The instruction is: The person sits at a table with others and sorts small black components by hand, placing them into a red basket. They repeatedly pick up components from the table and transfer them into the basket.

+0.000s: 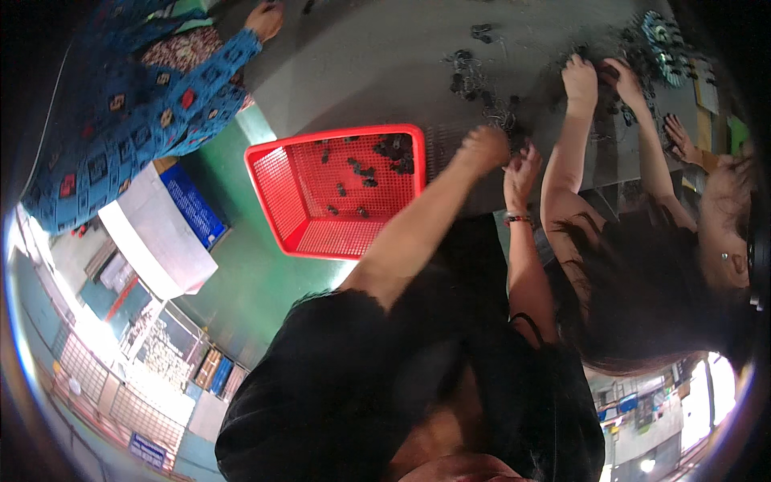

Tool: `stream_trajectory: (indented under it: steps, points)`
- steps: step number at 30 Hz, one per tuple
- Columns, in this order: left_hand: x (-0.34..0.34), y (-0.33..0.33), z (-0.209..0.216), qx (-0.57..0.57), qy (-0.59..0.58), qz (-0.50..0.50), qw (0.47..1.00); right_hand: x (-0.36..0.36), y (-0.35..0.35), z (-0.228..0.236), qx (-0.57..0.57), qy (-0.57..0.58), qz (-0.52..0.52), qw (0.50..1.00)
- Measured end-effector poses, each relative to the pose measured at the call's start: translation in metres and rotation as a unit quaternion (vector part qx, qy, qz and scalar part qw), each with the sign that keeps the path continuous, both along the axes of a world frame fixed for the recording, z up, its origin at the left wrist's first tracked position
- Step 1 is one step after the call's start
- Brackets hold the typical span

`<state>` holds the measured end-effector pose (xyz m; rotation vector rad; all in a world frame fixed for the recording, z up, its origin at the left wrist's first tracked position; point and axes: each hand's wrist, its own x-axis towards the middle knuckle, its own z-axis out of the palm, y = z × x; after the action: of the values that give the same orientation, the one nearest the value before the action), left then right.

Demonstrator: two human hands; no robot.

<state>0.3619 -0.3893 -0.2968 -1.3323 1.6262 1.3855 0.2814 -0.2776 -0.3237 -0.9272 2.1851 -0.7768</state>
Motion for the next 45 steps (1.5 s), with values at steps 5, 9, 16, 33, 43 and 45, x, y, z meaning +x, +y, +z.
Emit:
stream_trajectory:
  steps: [5, 9, 16, 33, 43, 45]
  points:
    - [0.055, -0.082, 0.029, -0.249, -0.036, 0.093, 0.963, 0.001, -0.041, 0.003, -0.014, 0.207, 0.082, 0.975]
    - [0.036, -0.08, -0.002, -0.333, -0.031, 0.06, 0.94, -0.005, -0.066, -0.004, 0.008, 0.16, 0.144, 0.977]
    - [0.03, -0.054, -0.017, -0.27, 0.068, 0.032, 0.96, 0.003, -0.077, 0.037, 0.039, -0.181, -0.038, 0.982]
    - [0.037, -0.107, 0.028, -0.115, 0.164, 0.071, 0.977, -0.024, -0.06, 0.031, -0.092, -0.426, -0.145, 0.888]
    - [-0.017, -0.135, 0.003, -0.35, 0.262, -0.323, 0.839, -0.031, -0.052, 0.033, -0.073, -0.385, -0.256, 0.883]
    - [-0.009, -0.143, 0.005, -0.349, 0.223, -0.358, 0.837, -0.027, -0.058, 0.038, -0.065, -0.402, -0.272, 0.872]
